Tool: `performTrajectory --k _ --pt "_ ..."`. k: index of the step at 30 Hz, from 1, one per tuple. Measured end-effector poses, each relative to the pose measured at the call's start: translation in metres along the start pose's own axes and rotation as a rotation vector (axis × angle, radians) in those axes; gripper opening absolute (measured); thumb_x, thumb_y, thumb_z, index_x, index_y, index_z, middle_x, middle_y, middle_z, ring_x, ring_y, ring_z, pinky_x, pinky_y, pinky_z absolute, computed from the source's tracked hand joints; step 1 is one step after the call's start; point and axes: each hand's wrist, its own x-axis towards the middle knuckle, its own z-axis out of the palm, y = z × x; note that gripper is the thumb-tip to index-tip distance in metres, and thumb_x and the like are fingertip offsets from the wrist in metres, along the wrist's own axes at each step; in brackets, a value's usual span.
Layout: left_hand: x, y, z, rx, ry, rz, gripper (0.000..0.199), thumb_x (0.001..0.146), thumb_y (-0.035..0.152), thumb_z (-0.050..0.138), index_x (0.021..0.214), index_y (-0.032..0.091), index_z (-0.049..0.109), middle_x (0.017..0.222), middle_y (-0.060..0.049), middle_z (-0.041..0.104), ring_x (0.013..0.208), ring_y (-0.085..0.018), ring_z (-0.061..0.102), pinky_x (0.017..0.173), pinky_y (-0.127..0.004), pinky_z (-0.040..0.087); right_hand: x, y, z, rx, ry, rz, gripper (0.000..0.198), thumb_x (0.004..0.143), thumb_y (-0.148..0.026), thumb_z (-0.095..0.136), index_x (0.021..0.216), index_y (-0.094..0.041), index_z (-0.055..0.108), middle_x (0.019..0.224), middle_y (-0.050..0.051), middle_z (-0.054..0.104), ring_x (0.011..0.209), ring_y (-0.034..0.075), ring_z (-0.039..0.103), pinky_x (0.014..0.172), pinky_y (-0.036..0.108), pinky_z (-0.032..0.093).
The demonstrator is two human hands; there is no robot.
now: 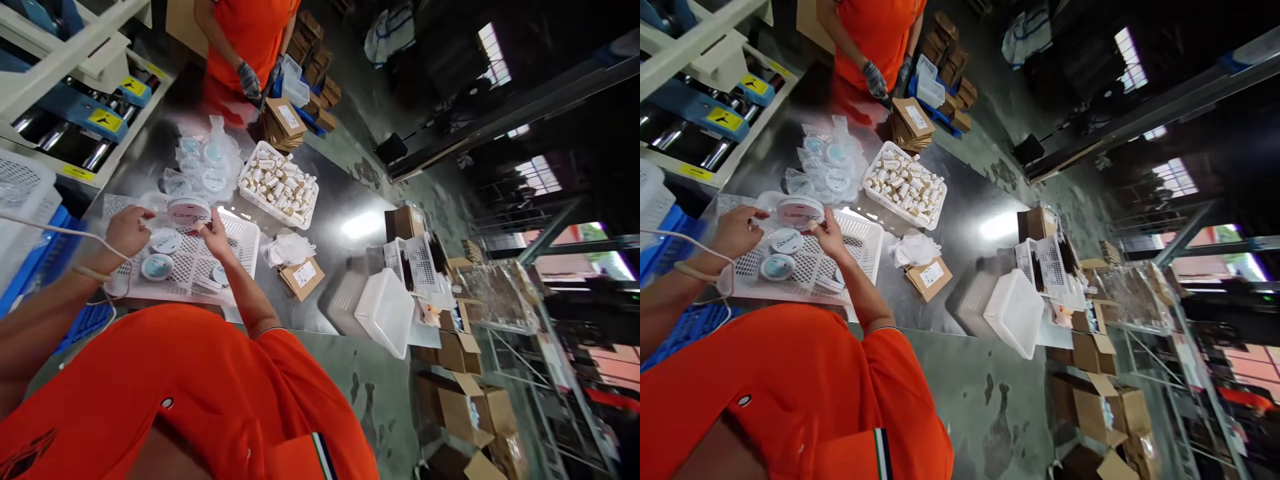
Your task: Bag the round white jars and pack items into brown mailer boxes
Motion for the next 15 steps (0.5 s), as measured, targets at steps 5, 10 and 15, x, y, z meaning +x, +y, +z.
performTrajectory --k 5,10,15 --pt "0.001 0.018 0.005 -0.115 0.047 0.058 0.044 0.069 0.024 0.064 0.111 0.019 0.078 0.118 -0.014 0.082 0.105 -0.034 0.078 0.106 -0.049 0.066 -0.007 -0.037 -0.002 -0.085 -0.158 0.063 0.045 0.118 -0.036 0.067 0.160 -0.027 0.055 0.099 -0.001 0.075 0.076 0.016 0.070 0.077 0.025 0.060" --pt "0.009 0.019 -0.002 -0.200 0.073 0.119 0.050 0.065 0.022 0.064 0.111 0.019 0.084 0.127 -0.015 0.084 0.113 -0.037 0.079 0.117 -0.055 0.063 -0.010 -0.067 -0.028 -0.638 -0.119 -0.023 0.063 0.100 -0.038 0.095 0.158 -0.029 0.072 0.113 0.008 0.077 0.101 0.029 0.075 0.093 0.036 0.060" --pt "0.051 0.019 -0.037 -0.270 0.191 0.106 0.055 0.074 0.022 0.063 0.124 0.014 0.086 0.130 -0.015 0.083 0.107 -0.031 0.078 0.114 -0.053 0.066 0.045 -0.090 -0.032 -0.456 -0.204 -0.164 0.007 0.101 -0.013 0.088 0.106 -0.016 0.084 0.098 0.001 0.069 0.098 0.017 0.071 0.095 0.026 0.059"
